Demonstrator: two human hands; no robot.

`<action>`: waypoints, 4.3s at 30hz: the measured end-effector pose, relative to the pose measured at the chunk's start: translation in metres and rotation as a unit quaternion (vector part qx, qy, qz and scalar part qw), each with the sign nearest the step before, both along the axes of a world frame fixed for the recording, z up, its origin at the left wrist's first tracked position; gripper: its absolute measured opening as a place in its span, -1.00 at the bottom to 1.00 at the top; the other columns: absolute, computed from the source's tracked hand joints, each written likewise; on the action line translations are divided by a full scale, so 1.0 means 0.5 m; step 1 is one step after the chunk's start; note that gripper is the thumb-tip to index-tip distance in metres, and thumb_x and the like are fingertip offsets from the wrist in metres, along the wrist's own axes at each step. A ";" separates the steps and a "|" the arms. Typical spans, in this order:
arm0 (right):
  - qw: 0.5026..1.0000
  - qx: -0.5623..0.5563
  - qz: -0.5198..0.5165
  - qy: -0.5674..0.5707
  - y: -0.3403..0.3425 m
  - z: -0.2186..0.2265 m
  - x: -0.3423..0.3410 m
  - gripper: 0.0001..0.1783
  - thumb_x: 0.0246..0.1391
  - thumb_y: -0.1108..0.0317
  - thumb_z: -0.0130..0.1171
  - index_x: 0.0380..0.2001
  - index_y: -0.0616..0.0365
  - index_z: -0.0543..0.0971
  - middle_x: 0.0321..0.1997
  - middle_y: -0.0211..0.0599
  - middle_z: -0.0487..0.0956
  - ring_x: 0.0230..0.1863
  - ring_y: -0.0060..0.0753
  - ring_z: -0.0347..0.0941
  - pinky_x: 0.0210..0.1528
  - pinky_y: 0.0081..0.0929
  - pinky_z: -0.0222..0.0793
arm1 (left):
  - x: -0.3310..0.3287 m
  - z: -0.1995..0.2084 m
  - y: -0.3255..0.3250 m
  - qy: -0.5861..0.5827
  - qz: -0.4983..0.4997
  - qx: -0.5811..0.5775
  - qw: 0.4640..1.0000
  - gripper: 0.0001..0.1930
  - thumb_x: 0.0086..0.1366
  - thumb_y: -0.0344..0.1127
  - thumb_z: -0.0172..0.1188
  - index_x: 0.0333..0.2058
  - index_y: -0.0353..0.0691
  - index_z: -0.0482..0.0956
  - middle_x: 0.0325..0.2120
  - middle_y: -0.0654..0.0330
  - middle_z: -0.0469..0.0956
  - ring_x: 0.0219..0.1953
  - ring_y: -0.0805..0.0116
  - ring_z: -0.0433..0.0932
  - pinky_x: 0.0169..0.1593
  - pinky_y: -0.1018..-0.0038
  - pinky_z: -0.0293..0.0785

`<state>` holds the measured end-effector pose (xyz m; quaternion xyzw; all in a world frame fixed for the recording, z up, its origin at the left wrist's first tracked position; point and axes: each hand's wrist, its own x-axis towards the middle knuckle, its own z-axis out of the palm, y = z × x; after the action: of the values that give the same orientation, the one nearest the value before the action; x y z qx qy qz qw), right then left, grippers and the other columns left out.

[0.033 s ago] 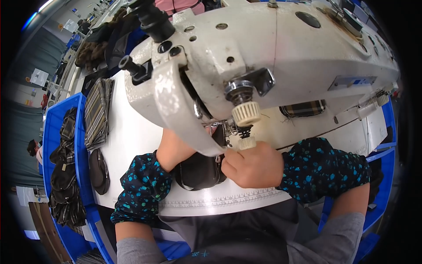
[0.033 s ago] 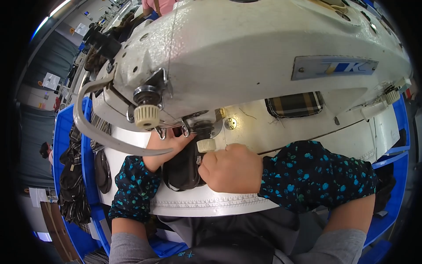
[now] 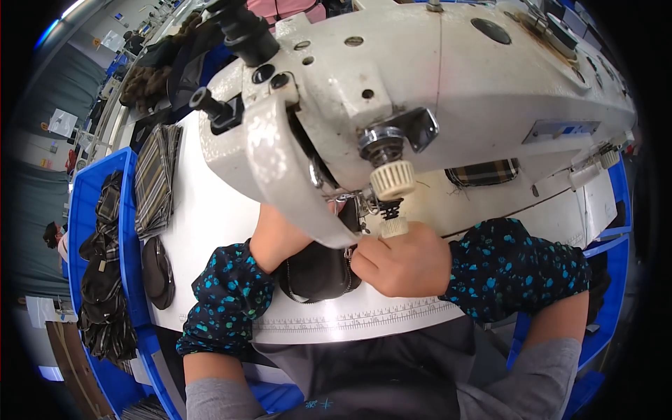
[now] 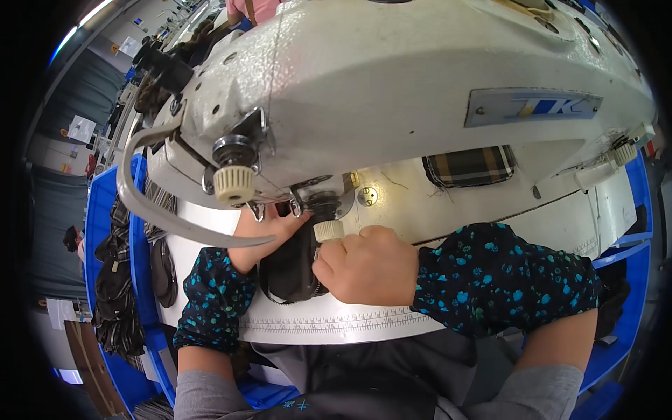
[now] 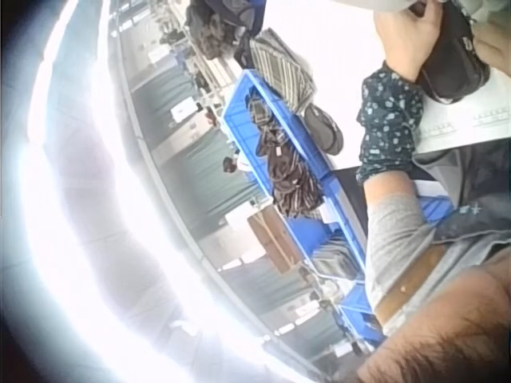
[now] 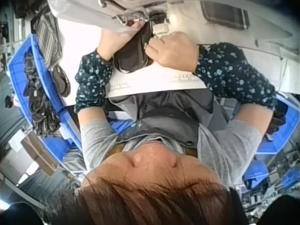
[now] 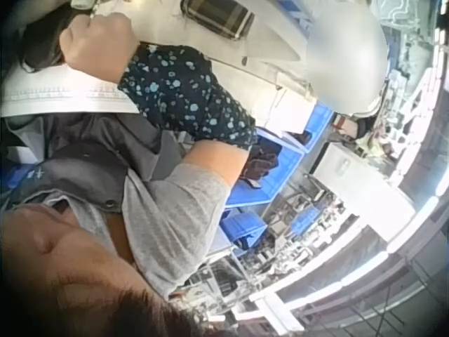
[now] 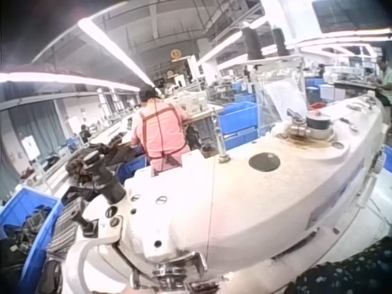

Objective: Using an industrial sewing machine to stitch a patterned leather wallet.

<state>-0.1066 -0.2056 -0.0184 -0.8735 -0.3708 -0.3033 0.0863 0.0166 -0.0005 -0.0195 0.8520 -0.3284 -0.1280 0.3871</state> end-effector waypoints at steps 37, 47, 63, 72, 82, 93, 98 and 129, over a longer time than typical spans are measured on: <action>0.993 0.061 -0.056 0.081 -0.026 -0.006 0.036 -0.92 0.00 0.31 0.21 -0.39 -0.01 0.60 -0.55 -0.38 0.50 -0.58 -0.29 0.53 -0.64 -0.34 0.31 | -0.129 0.091 0.008 -0.288 -0.117 0.103 0.945 -0.63 0.04 -0.56 0.28 -0.11 -0.21 0.58 -0.02 0.10 0.61 -0.19 0.08 0.66 -0.16 0.35 0.62; 0.999 -0.043 0.001 -0.010 0.018 -0.011 -0.021 -0.69 -0.13 0.33 0.20 -0.31 0.29 0.69 -0.25 0.02 0.68 -0.64 -0.53 0.45 -0.60 -0.61 0.33 | -0.120 0.089 0.009 -0.218 -0.078 0.086 0.969 -0.73 0.01 -0.54 0.35 -0.26 -0.22 0.59 -0.16 0.17 0.67 -0.18 0.10 0.64 -0.18 0.30 0.57; 0.999 -0.043 -0.001 0.030 0.014 0.002 -0.042 -0.68 -0.22 0.34 0.20 -0.41 0.41 0.67 -0.29 0.27 0.66 -0.69 -0.48 0.49 -0.69 -0.54 0.29 | -0.129 0.085 -0.006 -0.235 -0.097 0.092 0.963 -0.69 0.05 -0.44 0.40 -0.17 -0.18 0.66 -0.25 0.20 0.66 -0.25 0.13 0.60 -0.15 0.32 0.53; 0.996 -0.058 -0.064 0.018 0.020 0.000 -0.038 -0.75 -0.20 0.38 0.22 -0.44 0.36 0.65 -0.47 -0.12 0.59 -0.74 -0.58 0.37 -0.74 -0.55 0.16 | -0.099 0.066 -0.019 -0.266 -0.054 0.097 0.958 -0.70 0.04 -0.36 0.37 -0.19 -0.05 0.66 -0.29 0.36 0.61 -0.22 0.22 0.58 -0.29 0.38 0.58; 0.997 -0.044 -0.061 0.025 0.016 -0.012 -0.029 -0.87 -0.14 0.39 0.22 -0.54 0.24 0.60 -0.64 -0.41 0.37 -0.72 -0.58 0.33 -0.72 -0.54 0.13 | -0.086 0.098 -0.015 -0.260 -0.097 0.139 0.951 -0.69 0.10 -0.37 0.39 -0.13 -0.09 0.67 -0.40 0.17 0.58 -0.31 0.12 0.59 -0.27 0.26 0.54; 0.999 -0.026 -0.012 0.022 0.015 -0.006 -0.037 -0.69 -0.18 0.32 0.19 -0.36 0.30 0.68 -0.24 0.10 0.66 -0.67 -0.51 0.44 -0.66 -0.56 0.27 | -0.093 0.083 -0.003 -0.258 -0.120 0.108 0.953 -0.65 0.03 -0.57 0.27 -0.15 -0.15 0.70 -0.18 0.14 0.61 -0.20 0.11 0.63 -0.21 0.33 0.57; 0.999 -0.024 0.002 0.036 0.014 -0.008 -0.036 -0.67 -0.16 0.33 0.18 -0.31 0.33 0.67 -0.19 0.16 0.67 -0.68 -0.49 0.47 -0.66 -0.54 0.31 | -0.110 0.106 0.000 -0.264 -0.140 0.147 0.943 -0.66 0.03 -0.51 0.34 -0.15 -0.15 0.71 -0.10 0.14 0.58 -0.20 0.12 0.62 -0.19 0.34 0.59; 0.996 0.007 -0.048 0.070 0.006 -0.016 0.008 -0.62 -0.06 0.40 0.18 -0.14 0.32 0.64 -0.33 -0.19 0.64 -0.71 -0.40 0.42 -0.69 -0.46 0.28 | -0.075 0.095 -0.016 -0.261 -0.071 0.164 0.949 -0.70 0.17 -0.32 0.30 -0.09 0.04 0.73 -0.22 0.26 0.67 -0.22 0.15 0.63 -0.30 0.30 0.61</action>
<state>-0.1029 -0.2025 -0.0265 -0.9087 -0.3195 -0.2480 0.1038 -0.0210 -0.0083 0.0282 0.8820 -0.4518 0.0192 0.1327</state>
